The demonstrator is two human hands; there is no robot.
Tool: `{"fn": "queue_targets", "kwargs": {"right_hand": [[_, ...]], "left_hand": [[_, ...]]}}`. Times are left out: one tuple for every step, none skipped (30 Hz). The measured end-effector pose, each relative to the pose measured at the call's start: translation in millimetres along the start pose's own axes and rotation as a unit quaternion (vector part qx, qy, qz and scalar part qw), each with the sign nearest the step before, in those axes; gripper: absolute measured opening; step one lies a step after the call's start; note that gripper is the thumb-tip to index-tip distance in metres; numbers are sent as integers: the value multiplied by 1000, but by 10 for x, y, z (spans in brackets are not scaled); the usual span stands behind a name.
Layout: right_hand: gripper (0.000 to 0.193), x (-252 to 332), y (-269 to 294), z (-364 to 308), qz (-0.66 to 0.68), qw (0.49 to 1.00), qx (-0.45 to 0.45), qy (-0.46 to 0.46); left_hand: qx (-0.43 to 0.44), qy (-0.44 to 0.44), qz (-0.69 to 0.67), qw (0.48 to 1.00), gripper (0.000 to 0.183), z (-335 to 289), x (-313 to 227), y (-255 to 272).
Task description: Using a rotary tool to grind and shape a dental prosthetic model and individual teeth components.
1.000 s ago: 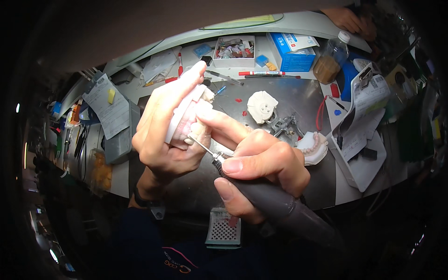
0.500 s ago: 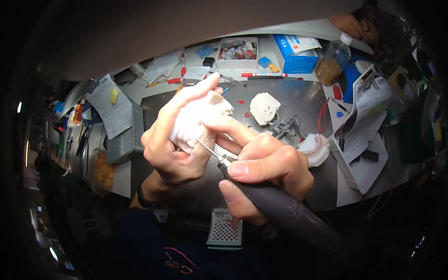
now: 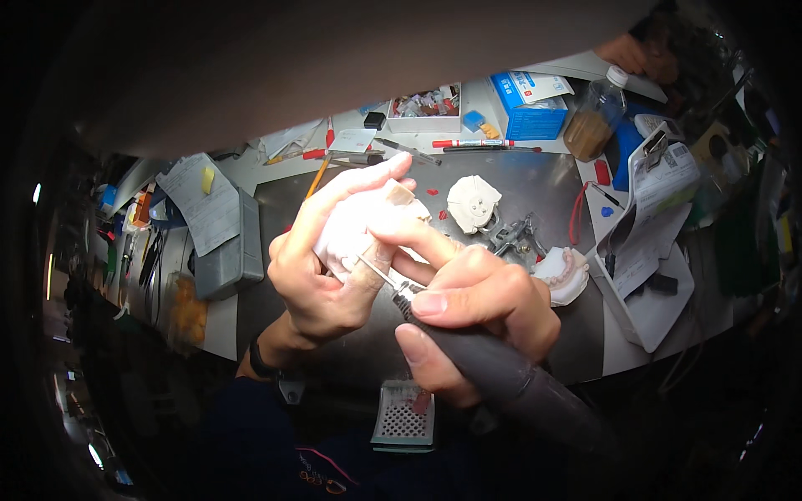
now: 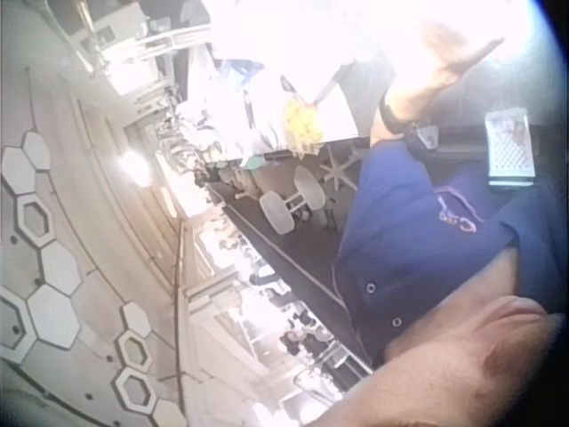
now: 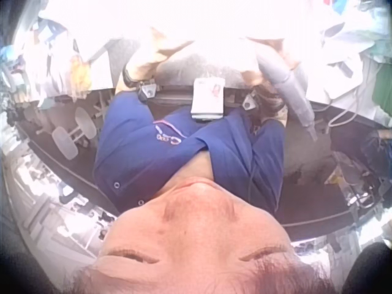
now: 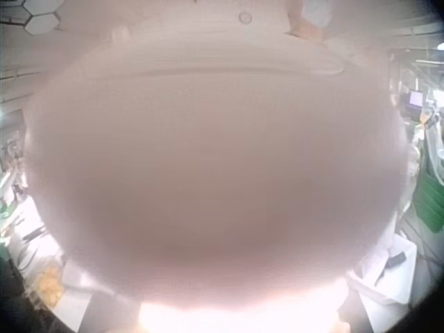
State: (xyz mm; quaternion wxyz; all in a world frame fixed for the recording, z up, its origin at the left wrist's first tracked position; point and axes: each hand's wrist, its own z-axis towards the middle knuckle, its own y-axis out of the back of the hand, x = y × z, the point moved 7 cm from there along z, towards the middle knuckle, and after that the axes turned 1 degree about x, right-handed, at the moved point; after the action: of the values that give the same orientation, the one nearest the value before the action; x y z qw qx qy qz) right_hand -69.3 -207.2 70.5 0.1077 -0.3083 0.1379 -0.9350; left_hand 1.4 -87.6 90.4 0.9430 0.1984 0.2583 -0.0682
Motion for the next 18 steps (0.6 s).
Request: {"fn": "queue_targets", "kwargs": {"right_hand": [[26, 26, 13, 11, -5, 1000, 0, 4], [25, 3, 79, 16, 11, 999, -32, -23], [23, -25, 156, 2, 27, 996, -66, -50], [23, -35, 172, 7, 18, 998, -36, -56], [23, -37, 182, 3, 13, 998, -35, -53], [23, -65, 156, -1, 46, 997, -28, -49], [23, -86, 116, 6, 80, 996, -19, -46], [22, -96, 73, 16, 95, 994, -22, -43], [22, -72, 78, 26, 91, 995, -21, -40], [23, -66, 68, 39, 54, 997, -4, -55], [24, -58, 49, 53, 15, 997, 13, -68], [24, -59, 91, 37, 27, 997, -10, -69], [21, -28, 122, 43, 85, 993, -56, -62], [21, -73, 178, 45, 66, 994, -68, -56], [21, -160, 322, -15, 41, 994, -91, -47], [22, -288, 383, -41, 27, 989, -130, -71], [22, -314, 417, -2, 1, 982, -168, -81], [21, -445, 471, 20, 5, 982, -177, -70]], "left_hand": [[28, -17, 26, 999, 43, 21, -24, -37], [22, 43, -1, 999, 47, 12, 18, -55], [22, 39, -6, 999, 47, 36, 26, -59], [24, -41, 88, 995, 48, 61, -63, -37], [23, -120, 181, 976, 50, 63, -152, -35], [20, -136, 184, 973, 50, 65, -161, -11], [20, -138, 184, 973, 50, 79, -167, -11], [-5, -145, 188, 971, 43, 93, -194, 29], [-32, -154, 189, 969, 36, 109, -226, 63], [-49, -158, 198, 966, 34, 103, -218, 89], [-52, -164, 193, 966, 34, 107, -243, 112], [-35, -151, 197, 968, 35, 130, -223, 54], [-19, -146, 199, 969, 35, 174, -217, 0], [53, -123, 197, 971, 52, 175, -158, -54], [89, -80, 192, 974, 54, 202, -86, -140], [120, -44, 184, 975, 56, 160, 22, -166], [121, 6, 154, 981, 55, 176, 70, -164], [103, 30, 166, 980, 52, 133, 163, -123]]}}
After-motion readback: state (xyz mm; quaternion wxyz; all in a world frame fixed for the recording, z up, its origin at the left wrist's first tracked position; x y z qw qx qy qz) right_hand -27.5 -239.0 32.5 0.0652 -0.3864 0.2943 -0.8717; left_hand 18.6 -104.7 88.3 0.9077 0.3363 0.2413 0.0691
